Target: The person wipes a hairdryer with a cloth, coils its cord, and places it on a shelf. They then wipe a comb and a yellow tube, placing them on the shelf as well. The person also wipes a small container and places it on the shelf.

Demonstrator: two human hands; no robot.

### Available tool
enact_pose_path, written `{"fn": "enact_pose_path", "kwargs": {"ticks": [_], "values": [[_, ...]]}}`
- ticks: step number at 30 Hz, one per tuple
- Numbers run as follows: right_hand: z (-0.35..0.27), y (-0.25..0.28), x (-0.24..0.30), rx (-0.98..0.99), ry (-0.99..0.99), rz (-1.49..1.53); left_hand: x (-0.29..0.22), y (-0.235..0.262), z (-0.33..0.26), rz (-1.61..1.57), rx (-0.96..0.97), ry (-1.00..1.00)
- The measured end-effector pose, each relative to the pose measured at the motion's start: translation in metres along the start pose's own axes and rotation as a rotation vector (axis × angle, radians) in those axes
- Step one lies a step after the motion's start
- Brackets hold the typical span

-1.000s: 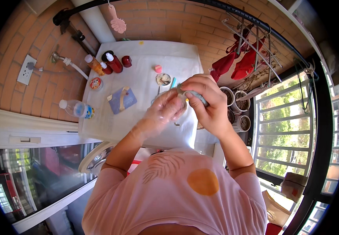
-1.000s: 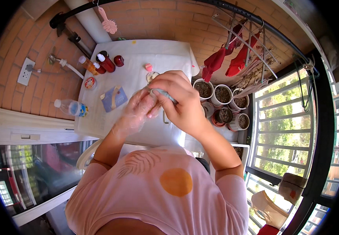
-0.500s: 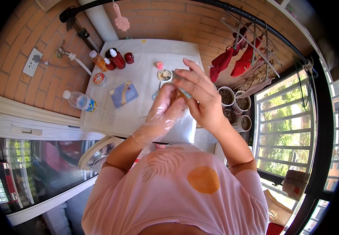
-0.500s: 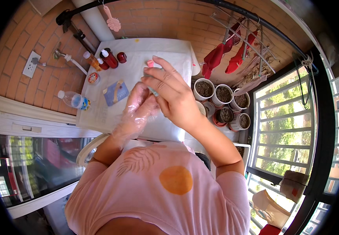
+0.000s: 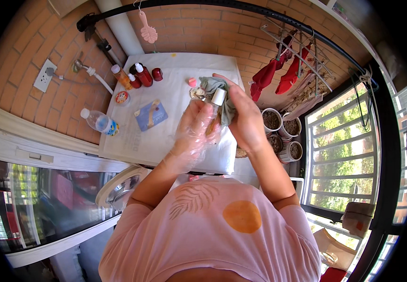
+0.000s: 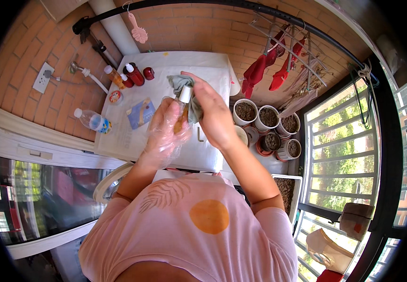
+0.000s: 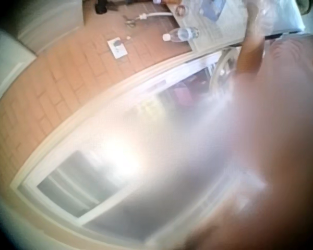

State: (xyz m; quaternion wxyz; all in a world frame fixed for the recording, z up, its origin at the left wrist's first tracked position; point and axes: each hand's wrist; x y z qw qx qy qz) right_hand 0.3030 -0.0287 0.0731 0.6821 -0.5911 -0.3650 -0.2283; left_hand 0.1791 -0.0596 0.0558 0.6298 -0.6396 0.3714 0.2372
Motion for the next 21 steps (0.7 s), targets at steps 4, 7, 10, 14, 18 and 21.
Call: {"fn": "enact_pose_path", "kwargs": {"ticks": [4, 7, 10, 14, 18, 21], "values": [[-0.008, -0.002, -0.015, 0.013, 0.076, -0.218, 0.007, 0.000, -0.001, 0.064, -0.096, -0.090], [-0.013, 0.000, -0.019, 0.022, 0.170, -0.468, 0.006, 0.002, -0.005, 0.080, -0.090, -0.069], [-0.010, 0.016, -0.019, -0.026, 0.076, -0.369, 0.000, 0.004, -0.007, 0.330, -0.137, -0.186], [-0.017, 0.007, 0.006, 0.070, -0.114, -0.097, -0.032, 0.033, 0.008, 0.787, -0.202, -0.504], [-0.024, 0.003, 0.007, 0.114, -0.343, 0.059, -0.047, 0.012, 0.002, 0.569, 0.071, -0.219], [-0.024, 0.004, 0.009, 0.129, -0.521, 0.233, -0.043, 0.007, 0.004, 0.429, 0.119, -0.024]]}}
Point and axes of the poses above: each hand's wrist, its own z-axis towards the middle knuckle, its own y-axis out of the back of the hand, x = y × z, and after that the axes turned 7 degrees about -x, right-handed
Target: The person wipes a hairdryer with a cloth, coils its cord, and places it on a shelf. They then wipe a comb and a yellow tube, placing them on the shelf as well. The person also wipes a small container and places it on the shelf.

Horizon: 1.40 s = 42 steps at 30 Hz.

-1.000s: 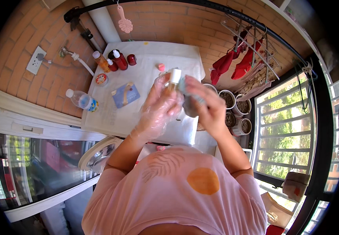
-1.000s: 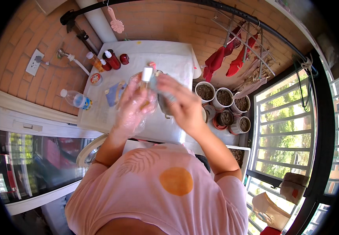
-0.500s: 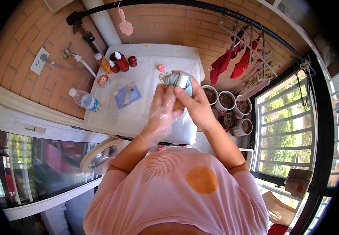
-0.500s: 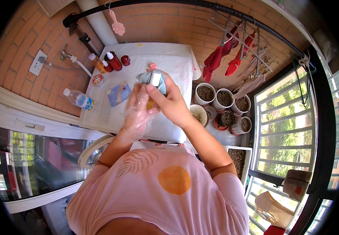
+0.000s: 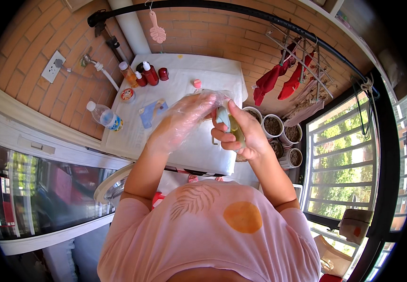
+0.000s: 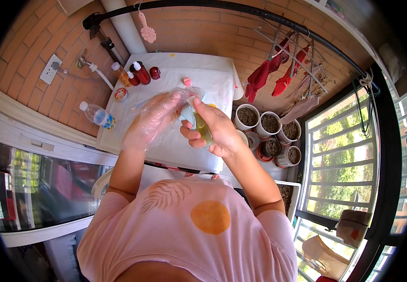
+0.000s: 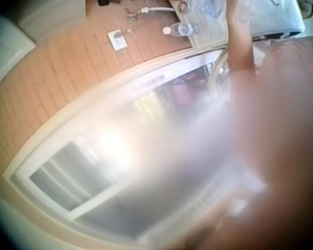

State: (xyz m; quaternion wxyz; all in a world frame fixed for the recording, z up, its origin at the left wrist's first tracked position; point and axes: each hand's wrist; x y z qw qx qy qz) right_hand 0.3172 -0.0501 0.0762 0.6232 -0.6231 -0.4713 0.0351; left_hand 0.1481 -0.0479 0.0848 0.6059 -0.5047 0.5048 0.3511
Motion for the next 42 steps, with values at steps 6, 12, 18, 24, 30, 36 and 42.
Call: {"fn": "enact_pose_path", "kwargs": {"ticks": [6, 12, 18, 24, 30, 36, 42], "values": [[-0.002, 0.003, -0.009, 0.103, -0.033, 0.249, 0.004, -0.004, 0.001, -0.331, -0.127, 0.227], [-0.004, 0.019, -0.012, 0.370, 0.055, 0.214, 0.002, -0.005, 0.006, -0.269, -0.089, 0.235], [-0.007, 0.014, -0.010, 0.329, 0.140, 0.026, -0.008, -0.011, 0.000, -0.254, -0.047, 0.083], [-0.004, 0.024, -0.007, 0.035, 0.111, -0.163, 0.001, -0.009, 0.002, -0.416, -0.040, -0.120], [-0.003, 0.011, 0.001, -0.512, 1.017, -1.010, 0.008, -0.012, 0.007, -0.468, -0.271, -0.151], [0.028, 0.012, -0.006, -0.156, 1.595, -1.734, 0.017, -0.010, 0.016, -0.604, -0.266, -0.193], [0.020, 0.027, -0.010, -0.380, 0.517, -0.450, 0.014, -0.007, 0.022, -0.548, -0.355, -0.411]]}}
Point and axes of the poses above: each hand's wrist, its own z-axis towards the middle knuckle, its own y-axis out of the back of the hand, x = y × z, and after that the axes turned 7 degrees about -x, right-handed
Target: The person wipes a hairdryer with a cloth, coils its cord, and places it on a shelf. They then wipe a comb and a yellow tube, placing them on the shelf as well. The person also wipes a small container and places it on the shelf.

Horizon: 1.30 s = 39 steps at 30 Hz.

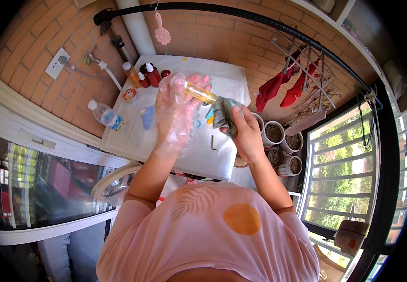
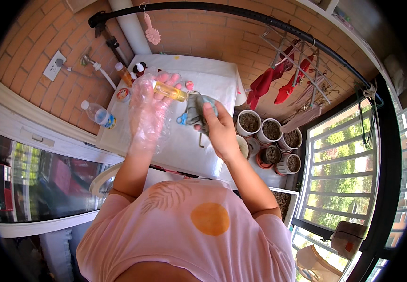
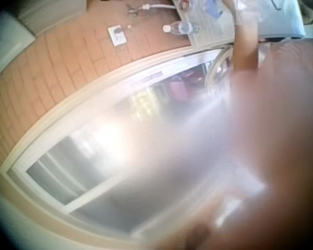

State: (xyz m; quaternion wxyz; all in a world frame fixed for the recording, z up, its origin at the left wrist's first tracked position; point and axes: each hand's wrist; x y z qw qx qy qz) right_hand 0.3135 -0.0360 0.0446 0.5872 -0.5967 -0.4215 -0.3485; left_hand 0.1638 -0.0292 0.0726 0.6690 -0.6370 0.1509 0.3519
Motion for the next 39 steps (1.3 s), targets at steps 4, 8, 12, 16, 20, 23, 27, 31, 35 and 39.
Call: {"fn": "enact_pose_path", "kwargs": {"ticks": [4, 8, 12, 16, 20, 23, 27, 31, 35, 39], "values": [[0.010, -0.002, -0.003, 0.111, -0.099, 0.121, 0.023, -0.001, -0.009, 0.418, 0.146, -0.144], [0.012, 0.011, -0.006, 0.121, -0.174, -0.010, 0.032, 0.001, -0.007, 0.722, 0.204, -0.365], [0.005, 0.005, 0.027, -0.043, 0.478, -0.475, 0.025, 0.009, -0.002, 0.604, 0.117, -0.129], [0.009, -0.011, 0.046, 0.170, 1.285, -1.022, 0.017, -0.007, -0.022, 0.300, 0.044, 0.331], [0.049, 0.001, 0.042, -0.067, 0.981, -0.695, 0.004, -0.011, -0.030, 0.208, 0.258, 0.457], [0.055, 0.032, 0.051, -0.109, 0.228, -0.240, -0.004, -0.007, -0.026, 0.327, 0.274, 0.371], [0.023, 0.009, 0.060, 0.207, 0.236, -0.462, 0.006, 0.001, -0.027, 0.505, 0.165, 0.223], [0.024, 0.004, 0.057, 0.426, 0.275, -0.523, 0.012, 0.003, -0.030, 0.481, 0.288, 0.199], [0.029, 0.008, 0.058, 0.443, 0.089, -0.473, 0.012, 0.004, -0.029, 0.436, 0.359, 0.209], [0.040, 0.008, 0.079, 0.400, 0.286, -0.600, 0.016, 0.012, -0.022, 0.420, 0.355, 0.232]]}}
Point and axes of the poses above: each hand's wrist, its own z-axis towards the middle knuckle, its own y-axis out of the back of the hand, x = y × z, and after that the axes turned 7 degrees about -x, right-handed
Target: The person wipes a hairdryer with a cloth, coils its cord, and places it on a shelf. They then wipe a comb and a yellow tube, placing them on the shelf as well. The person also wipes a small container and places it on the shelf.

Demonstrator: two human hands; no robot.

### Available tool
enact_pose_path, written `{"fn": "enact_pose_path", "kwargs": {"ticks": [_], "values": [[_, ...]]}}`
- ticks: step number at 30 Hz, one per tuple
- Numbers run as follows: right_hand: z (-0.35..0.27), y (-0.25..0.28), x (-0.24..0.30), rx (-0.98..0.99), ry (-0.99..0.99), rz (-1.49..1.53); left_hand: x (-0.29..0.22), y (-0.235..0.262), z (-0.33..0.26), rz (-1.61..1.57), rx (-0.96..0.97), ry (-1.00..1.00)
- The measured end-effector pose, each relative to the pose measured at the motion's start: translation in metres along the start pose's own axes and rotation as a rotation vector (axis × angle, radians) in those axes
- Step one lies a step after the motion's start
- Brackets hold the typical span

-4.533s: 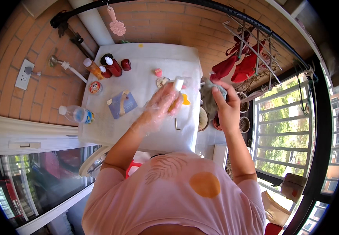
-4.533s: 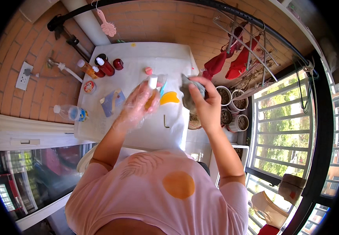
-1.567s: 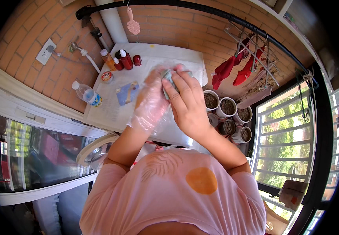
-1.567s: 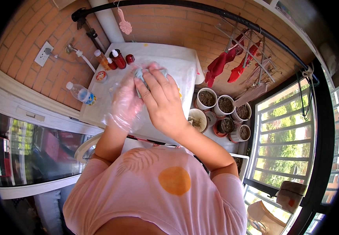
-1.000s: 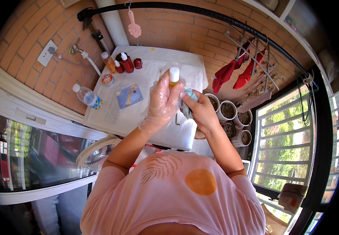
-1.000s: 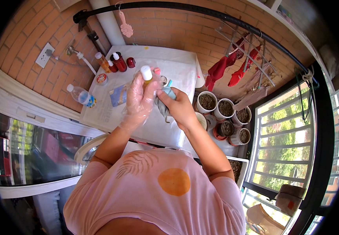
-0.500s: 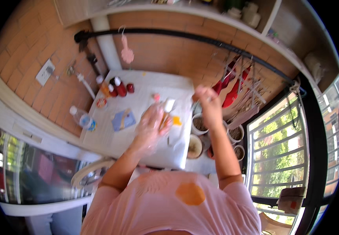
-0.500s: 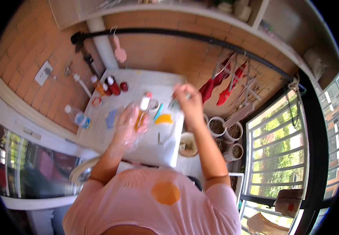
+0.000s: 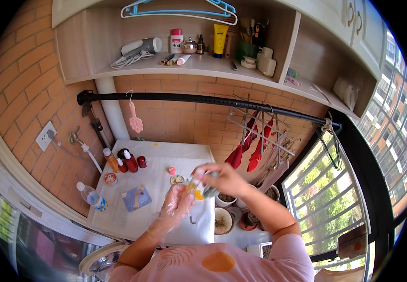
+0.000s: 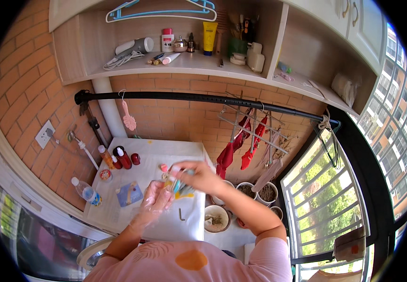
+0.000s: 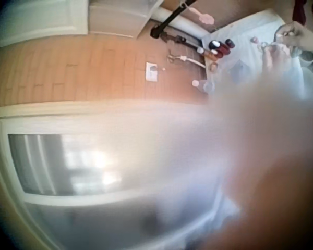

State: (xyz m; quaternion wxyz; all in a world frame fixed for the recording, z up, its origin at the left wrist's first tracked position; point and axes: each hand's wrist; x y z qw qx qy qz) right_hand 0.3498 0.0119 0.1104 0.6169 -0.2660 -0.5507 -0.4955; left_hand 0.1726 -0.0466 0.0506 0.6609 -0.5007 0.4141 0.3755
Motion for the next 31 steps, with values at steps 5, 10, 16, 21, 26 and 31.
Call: {"fn": "enact_pose_path", "kwargs": {"ticks": [5, 10, 16, 21, 26, 31], "values": [[0.058, 0.079, 0.074, -0.442, -0.001, -0.097, 0.011, 0.027, 0.002, 0.057, -0.078, 0.018], [0.177, 0.140, 0.130, -0.779, 0.412, -0.491, -0.009, 0.054, 0.000, 0.073, -0.306, 0.016], [0.318, 0.203, 0.125, -0.789, 0.314, -1.048, -0.003, 0.090, 0.019, 0.082, -0.499, 0.001], [0.392, 0.203, 0.113, -0.683, 0.127, -1.314, 0.007, 0.121, 0.022, -0.029, -0.717, -0.023], [0.442, 0.208, 0.085, -0.714, -0.042, -1.505, 0.017, 0.133, 0.040, -0.060, -0.824, 0.055], [0.447, 0.187, 0.088, -0.738, -0.118, -1.555, 0.033, 0.145, 0.052, -0.101, -0.834, 0.050]]}}
Point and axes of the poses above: each hand's wrist, its own z-axis towards the middle knuckle, its own y-axis out of the back of the hand, x = y × z, and after that the axes turned 7 degrees about -x, right-handed
